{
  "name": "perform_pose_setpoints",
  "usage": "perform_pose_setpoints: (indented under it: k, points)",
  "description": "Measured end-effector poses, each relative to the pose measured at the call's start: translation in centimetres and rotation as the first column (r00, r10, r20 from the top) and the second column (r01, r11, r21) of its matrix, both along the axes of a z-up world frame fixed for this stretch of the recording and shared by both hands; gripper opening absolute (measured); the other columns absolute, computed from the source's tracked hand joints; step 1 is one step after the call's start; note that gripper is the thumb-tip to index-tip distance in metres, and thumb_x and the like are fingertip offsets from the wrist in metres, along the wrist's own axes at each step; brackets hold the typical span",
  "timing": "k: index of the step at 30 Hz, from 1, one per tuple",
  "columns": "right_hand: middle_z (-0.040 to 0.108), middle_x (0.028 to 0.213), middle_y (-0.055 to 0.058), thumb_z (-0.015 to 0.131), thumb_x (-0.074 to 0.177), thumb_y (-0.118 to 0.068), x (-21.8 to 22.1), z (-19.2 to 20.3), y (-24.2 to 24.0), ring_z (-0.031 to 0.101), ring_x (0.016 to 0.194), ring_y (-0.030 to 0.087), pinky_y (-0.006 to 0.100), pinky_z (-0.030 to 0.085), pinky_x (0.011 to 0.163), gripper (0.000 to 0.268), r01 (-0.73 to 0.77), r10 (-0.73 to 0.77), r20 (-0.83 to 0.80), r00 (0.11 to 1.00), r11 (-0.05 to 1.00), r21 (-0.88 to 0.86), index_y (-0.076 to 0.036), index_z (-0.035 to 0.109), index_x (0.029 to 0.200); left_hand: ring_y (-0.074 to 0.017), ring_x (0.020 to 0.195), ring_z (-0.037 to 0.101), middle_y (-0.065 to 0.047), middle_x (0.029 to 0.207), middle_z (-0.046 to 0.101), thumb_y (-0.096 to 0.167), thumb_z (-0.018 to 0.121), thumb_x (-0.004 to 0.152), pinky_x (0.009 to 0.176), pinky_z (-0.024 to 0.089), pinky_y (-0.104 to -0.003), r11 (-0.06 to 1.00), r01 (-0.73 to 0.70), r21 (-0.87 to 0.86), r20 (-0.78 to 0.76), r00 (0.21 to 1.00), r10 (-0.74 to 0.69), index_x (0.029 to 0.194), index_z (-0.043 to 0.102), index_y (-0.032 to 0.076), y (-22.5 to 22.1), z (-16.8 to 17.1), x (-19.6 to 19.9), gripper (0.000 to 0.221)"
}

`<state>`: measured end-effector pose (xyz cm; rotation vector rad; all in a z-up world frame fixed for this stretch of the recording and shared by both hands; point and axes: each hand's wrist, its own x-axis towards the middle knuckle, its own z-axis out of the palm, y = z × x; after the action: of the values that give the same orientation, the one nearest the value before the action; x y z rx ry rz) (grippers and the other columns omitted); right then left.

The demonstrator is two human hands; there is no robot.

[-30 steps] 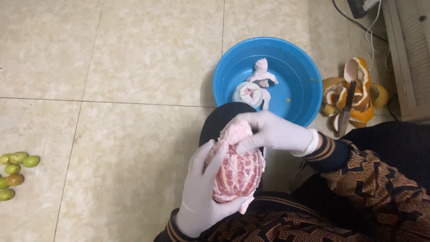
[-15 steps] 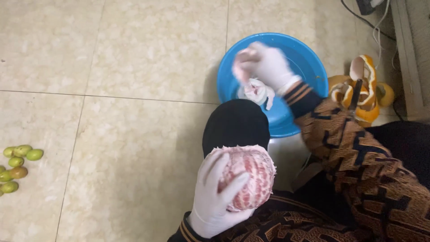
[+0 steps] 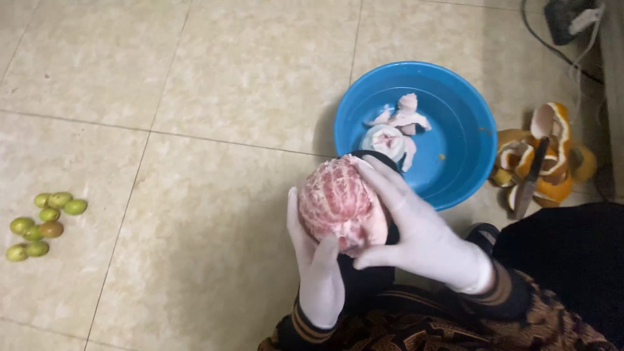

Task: Peeling the thick skin and pith from a pomelo fruit using a knife and hands, then separating the segments.

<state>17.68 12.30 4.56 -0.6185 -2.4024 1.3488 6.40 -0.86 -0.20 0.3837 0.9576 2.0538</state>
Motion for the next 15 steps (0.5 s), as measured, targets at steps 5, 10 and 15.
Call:
perform_pose_setpoints:
  k: [5,10,15]
  points:
    - [0.036,0.166,0.016,0.087,0.067,-0.031,0.7,-1.1,0.6,0.035,0.154,0.031,0.042,0.030,0.121,0.101,0.006,-0.006,0.014,1.000,1.000,0.007,-0.012,0.039,0.155,-0.0316,0.144,0.041,-0.019,0.161,0.026,0.022,0.068,0.084,0.116,0.039,-0.044,0.901,0.026,-0.434,-0.396,0.893,-0.216,0.162,0.013,0.006,0.0,1.2,-1.9,0.096]
    - [0.063,0.145,0.014,0.083,0.074,-0.013,1.1,-2.7,-0.1,0.065,0.129,0.023,0.031,0.049,0.110,0.069,0.206,-0.198,-0.131,0.971,0.977,0.047,-0.003,0.059,0.138,-0.0296,0.127,0.061,-0.018,0.141,0.052,0.033,0.089,0.067,0.104,0.053,-0.042,0.885,-0.091,-0.456,-0.750,0.575,-0.327,0.153,0.038,0.004,1.6,2.4,-4.8,0.105]
    - [0.071,0.132,0.018,0.078,0.081,-0.012,0.9,-3.2,-0.5,0.072,0.114,0.024,0.029,0.055,0.096,0.047,0.236,-0.193,-0.211,0.958,0.951,0.199,0.002,0.066,0.125,-0.0212,0.108,0.070,-0.016,0.127,0.065,0.019,0.082,0.071,0.092,0.061,-0.032,0.907,0.033,-0.419,-0.542,0.793,-0.279,0.141,0.045,0.002,2.0,2.6,-4.5,0.081]
